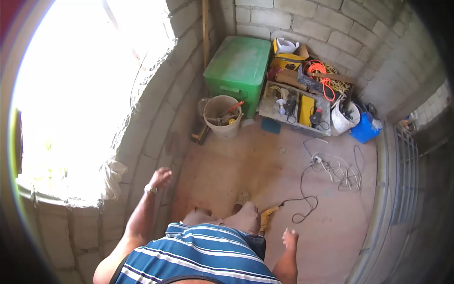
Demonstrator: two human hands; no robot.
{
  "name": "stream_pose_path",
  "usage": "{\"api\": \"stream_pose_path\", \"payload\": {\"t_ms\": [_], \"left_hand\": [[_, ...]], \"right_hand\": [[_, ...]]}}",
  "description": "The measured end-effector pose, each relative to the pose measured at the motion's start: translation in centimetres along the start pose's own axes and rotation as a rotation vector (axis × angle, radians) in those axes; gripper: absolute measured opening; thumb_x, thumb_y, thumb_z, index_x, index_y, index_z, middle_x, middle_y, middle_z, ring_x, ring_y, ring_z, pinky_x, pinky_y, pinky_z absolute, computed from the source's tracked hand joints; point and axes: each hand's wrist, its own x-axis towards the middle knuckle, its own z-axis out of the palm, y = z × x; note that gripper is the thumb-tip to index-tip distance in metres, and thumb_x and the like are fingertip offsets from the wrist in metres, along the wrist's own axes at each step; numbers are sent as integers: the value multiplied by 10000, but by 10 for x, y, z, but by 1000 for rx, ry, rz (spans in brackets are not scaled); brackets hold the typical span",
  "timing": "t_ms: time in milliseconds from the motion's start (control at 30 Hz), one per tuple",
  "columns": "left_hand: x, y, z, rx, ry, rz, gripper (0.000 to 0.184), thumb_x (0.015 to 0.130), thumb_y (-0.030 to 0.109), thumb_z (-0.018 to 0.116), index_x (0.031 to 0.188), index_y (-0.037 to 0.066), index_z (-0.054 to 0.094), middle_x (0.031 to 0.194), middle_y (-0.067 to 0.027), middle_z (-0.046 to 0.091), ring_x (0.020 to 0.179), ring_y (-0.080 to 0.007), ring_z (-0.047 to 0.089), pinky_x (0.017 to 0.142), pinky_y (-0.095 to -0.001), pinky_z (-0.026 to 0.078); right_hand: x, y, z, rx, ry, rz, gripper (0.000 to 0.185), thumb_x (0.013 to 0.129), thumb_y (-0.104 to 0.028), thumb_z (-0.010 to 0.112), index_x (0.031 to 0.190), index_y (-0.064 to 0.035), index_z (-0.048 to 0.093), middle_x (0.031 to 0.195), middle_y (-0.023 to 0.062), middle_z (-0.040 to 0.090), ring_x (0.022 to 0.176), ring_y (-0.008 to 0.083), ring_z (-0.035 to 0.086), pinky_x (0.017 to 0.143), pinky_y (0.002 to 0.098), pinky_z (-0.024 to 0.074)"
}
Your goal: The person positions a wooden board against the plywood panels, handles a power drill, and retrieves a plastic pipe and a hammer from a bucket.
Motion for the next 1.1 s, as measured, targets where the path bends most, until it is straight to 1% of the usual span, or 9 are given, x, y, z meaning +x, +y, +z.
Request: {"api": "stream_pose_path", "payload": {"t_ms": [100,200,233,333,433,633,767,833,1100], "left_hand": [[94,101,-25,427,42,622,182,824,124,611,1001,85,598,977,-126,639,834,-251,655,709,-325,559],[170,229,-43,-77,-63,214,231,754,54,642,968,105,570,1079,-87,587,818,-209,644,640,-307,565],[209,243,-49,471,61,745,212,797,54,601,1003,101,577,1048,-62,589,796,-141,631,615,-261,554],[280,341,-45,-361,-73,192,316,903,263,633,1100,22,577,820,-9,593,670,-84,561,537,-242,446],[396,382,-66,-204,-66,352,335,856,305,667,1059,40,639,828,-7,643,706,-97,607,547,-256,472],[673,446,-134,-157,212,353,386,801,371,716,970,25,685,712,-6,575,546,-92,492,451,-277,397],[945,398,-192,1102,705,1056,236,948,231,474,1080,227,669,829,-74,669,693,-221,651,628,-391,525],[1006,410,-206,1661,639,777,269,915,195,501,1141,246,639,881,-76,670,772,-222,658,711,-415,515],[1196,378,-183,1305,537,927,409,946,180,465,1336,302,469,988,-149,657,814,-263,674,669,-405,540]], "right_hand": [[48,-133,13,-96,44,-214,133,894,-210,576,808,-120,528,637,-30,509,479,75,465,377,232,310],[37,-267,59,-53,-102,-395,177,893,-247,576,872,-71,587,720,14,588,577,96,528,468,248,406],[19,-308,87,7,-188,-487,201,898,-252,569,886,-53,599,741,30,604,606,103,541,515,255,439],[-43,-400,184,40,-458,-804,233,914,-235,588,955,-9,621,785,72,640,709,134,593,665,267,489],[-89,-449,260,-2,-768,-919,273,896,-203,643,1060,15,623,857,89,669,792,140,622,746,265,498],[-6,-423,290,-101,-228,-490,270,913,-214,593,1078,-2,611,888,79,665,773,127,614,659,239,475],[17,-394,269,45,248,-161,292,889,-252,596,1047,-5,610,893,79,659,728,135,620,572,251,475],[16,-398,287,38,359,-131,271,891,-235,589,1035,-5,608,894,80,656,722,144,626,555,266,480],[59,-565,445,-305,113,-306,355,901,-168,568,1155,79,554,1018,149,660,948,176,635,836,282,497]]}}
